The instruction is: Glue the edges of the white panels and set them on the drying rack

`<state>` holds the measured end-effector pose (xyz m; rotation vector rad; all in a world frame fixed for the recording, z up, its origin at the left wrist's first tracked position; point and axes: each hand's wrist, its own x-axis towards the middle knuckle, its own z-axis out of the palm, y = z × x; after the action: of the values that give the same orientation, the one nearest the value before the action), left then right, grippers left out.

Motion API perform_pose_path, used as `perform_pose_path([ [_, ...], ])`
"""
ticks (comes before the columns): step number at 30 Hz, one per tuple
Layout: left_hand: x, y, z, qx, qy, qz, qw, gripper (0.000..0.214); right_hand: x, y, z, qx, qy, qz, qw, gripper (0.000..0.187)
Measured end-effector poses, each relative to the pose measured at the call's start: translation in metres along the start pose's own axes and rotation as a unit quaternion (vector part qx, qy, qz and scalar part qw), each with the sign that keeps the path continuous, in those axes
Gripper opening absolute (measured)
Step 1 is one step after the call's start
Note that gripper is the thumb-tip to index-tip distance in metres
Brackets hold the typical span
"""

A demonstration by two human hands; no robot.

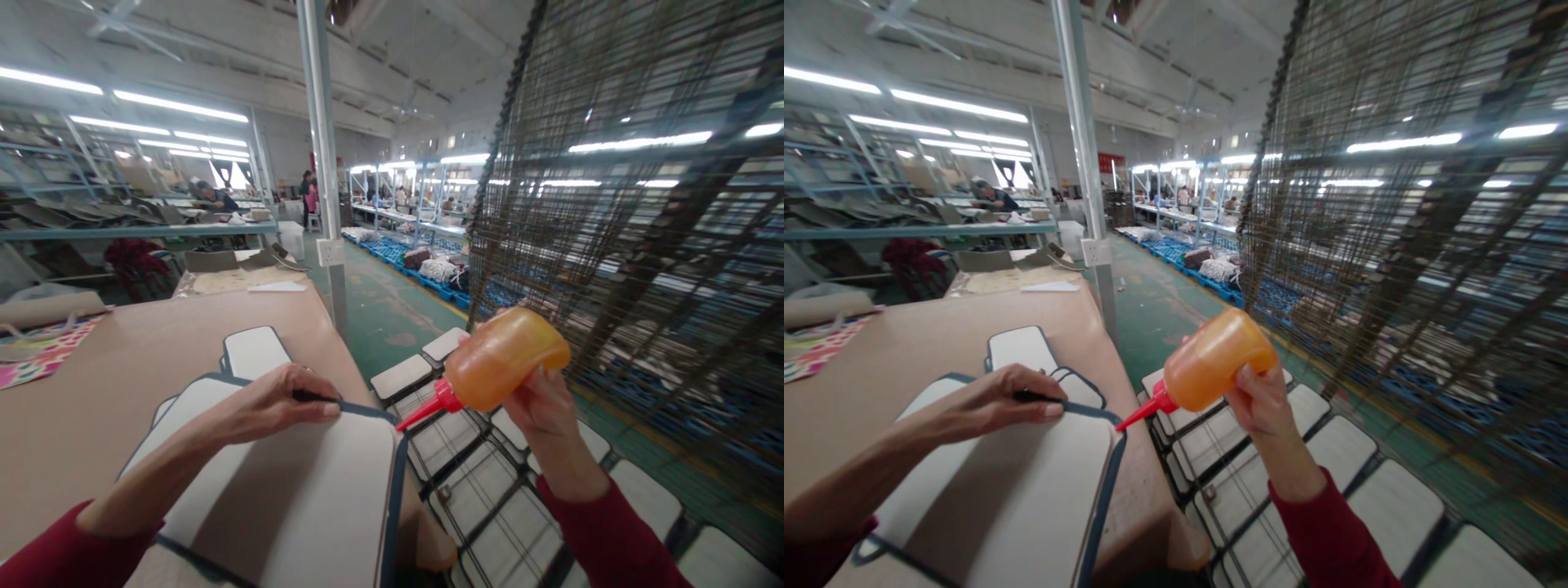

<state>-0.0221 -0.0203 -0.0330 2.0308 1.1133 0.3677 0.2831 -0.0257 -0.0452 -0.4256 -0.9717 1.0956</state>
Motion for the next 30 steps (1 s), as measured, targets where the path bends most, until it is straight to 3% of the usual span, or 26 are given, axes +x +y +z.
perform_pose_path([
  [20, -0.005, -0.015, -0.004, -0.018, 0.021, -0.02, 0.999, 0.037, -0.001, 0.017, -0.002, -0.024, -0.015, -0.055, 0.998, 0.053],
  [30, -0.007, -0.025, -0.005, -0.055, 0.043, -0.009, 0.997, 0.035, -0.004, 0.024, 0.003, -0.033, 0.012, -0.061, 0.998, 0.054],
])
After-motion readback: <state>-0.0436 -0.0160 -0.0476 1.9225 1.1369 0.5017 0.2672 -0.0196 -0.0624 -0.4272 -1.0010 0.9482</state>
